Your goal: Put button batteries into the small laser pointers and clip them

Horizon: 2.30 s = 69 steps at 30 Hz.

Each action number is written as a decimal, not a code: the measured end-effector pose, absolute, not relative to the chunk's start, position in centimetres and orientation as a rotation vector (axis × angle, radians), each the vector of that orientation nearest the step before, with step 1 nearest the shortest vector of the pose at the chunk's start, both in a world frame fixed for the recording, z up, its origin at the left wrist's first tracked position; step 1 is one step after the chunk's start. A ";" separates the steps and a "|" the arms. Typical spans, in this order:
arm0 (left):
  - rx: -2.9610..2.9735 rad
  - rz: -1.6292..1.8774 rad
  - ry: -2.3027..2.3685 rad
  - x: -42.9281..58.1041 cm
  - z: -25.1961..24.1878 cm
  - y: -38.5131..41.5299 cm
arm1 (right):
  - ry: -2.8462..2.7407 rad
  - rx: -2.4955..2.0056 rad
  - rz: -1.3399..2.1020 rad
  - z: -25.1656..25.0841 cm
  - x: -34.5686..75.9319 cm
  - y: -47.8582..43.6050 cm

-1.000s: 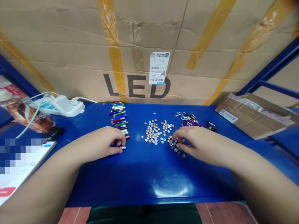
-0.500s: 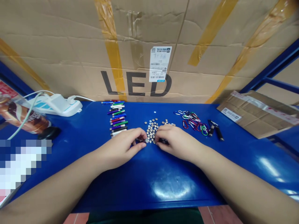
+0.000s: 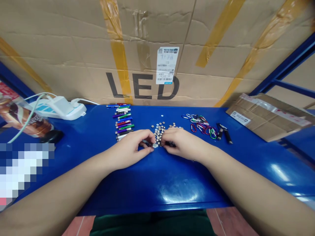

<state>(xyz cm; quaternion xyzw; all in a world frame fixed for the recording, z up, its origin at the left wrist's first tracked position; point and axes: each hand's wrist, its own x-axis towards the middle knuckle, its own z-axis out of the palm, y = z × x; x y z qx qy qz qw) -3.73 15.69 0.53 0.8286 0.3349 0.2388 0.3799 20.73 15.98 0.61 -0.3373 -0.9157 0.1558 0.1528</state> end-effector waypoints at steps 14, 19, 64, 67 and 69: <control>2.163 0.644 0.904 -3.1 0.7 15.7 | -2.184 -0.733 0.560 1.4 20.4 14.5; 2.205 0.648 0.914 -3.3 0.6 15.7 | -2.207 -0.720 0.549 1.0 20.0 14.3; 2.233 0.745 0.855 -3.6 0.4 16.0 | -2.502 -1.056 0.233 0.8 20.5 14.6; 2.322 0.786 0.886 -3.7 0.7 16.0 | -2.307 -1.145 0.422 1.1 20.4 14.5; 2.355 0.804 0.914 -3.8 0.9 15.9 | -2.208 -1.195 0.575 1.1 20.4 14.4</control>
